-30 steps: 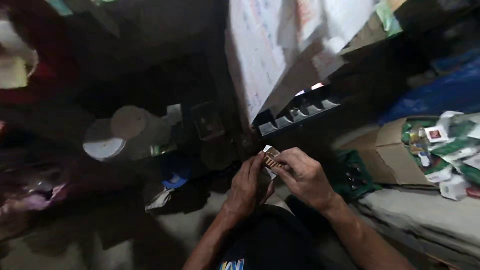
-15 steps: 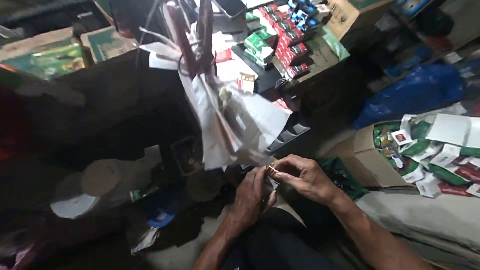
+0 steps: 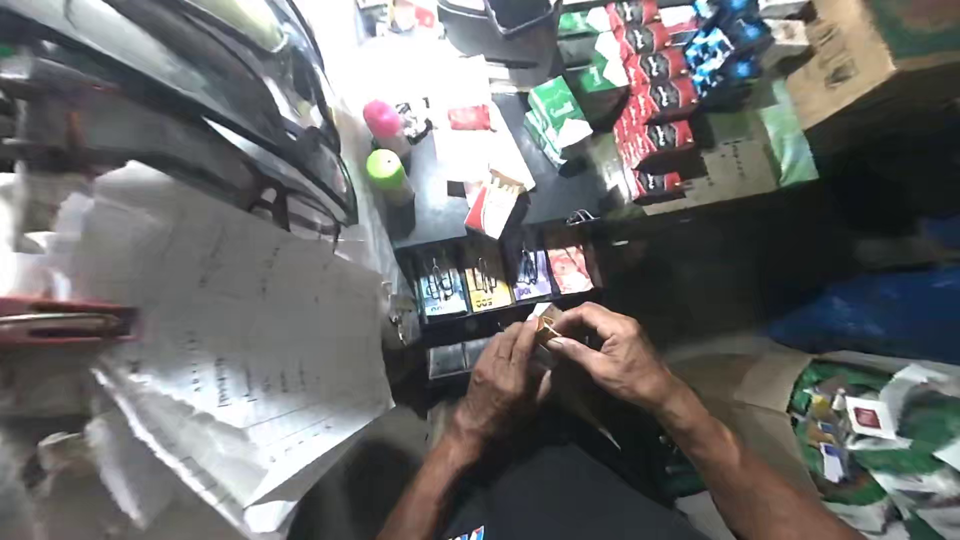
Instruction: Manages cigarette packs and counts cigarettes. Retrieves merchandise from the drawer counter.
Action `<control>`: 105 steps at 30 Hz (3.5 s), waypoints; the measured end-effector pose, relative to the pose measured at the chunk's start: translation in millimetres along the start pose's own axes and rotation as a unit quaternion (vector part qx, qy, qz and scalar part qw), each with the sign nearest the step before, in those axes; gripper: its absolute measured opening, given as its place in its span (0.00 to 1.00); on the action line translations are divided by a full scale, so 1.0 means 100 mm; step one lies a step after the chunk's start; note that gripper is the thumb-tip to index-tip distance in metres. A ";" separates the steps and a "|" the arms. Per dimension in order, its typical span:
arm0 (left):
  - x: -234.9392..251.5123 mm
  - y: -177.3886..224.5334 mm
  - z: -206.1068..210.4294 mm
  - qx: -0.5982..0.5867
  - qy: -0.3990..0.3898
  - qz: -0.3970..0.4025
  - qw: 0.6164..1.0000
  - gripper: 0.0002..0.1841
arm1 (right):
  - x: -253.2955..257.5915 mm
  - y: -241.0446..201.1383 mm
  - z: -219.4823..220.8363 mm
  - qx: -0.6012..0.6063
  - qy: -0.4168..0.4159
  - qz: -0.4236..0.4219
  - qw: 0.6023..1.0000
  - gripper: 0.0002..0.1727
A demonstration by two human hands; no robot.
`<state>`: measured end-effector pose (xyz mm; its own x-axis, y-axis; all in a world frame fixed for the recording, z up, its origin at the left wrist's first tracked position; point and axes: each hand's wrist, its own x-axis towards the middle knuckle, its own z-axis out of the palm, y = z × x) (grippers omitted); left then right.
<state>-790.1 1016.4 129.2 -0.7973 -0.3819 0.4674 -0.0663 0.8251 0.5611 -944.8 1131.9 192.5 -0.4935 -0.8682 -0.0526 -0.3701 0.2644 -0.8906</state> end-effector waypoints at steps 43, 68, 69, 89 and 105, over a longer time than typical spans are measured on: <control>0.24 0.00 0.30 0.024 -0.028 -0.042 0.998 0.34 | 0.37 0.37 -0.25 0.101 -0.044 0.043 0.993 0.06; 0.13 -0.10 0.26 -0.085 -0.059 -0.049 0.993 0.36 | 0.57 0.40 -0.53 0.160 -0.140 0.072 0.974 0.04; 0.14 -0.10 0.26 -0.090 -0.057 -0.050 0.993 0.36 | 0.57 0.39 -0.55 0.155 -0.143 0.082 0.974 0.05; 0.25 -0.23 0.21 -0.068 -0.087 -0.051 0.993 0.35 | 0.62 0.53 -0.50 0.063 -0.069 -0.028 0.995 0.05; 0.73 -0.43 -0.12 0.039 -0.025 -0.118 0.992 0.40 | 0.61 0.56 -0.99 0.026 0.132 -0.125 0.983 0.09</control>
<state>-838.3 948.4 147.7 -0.7827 -0.5491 0.2930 -0.3003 0.7456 0.5949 -1073.1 1135.1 184.3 -0.5814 -0.7623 0.2844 -0.4693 0.0286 -0.8826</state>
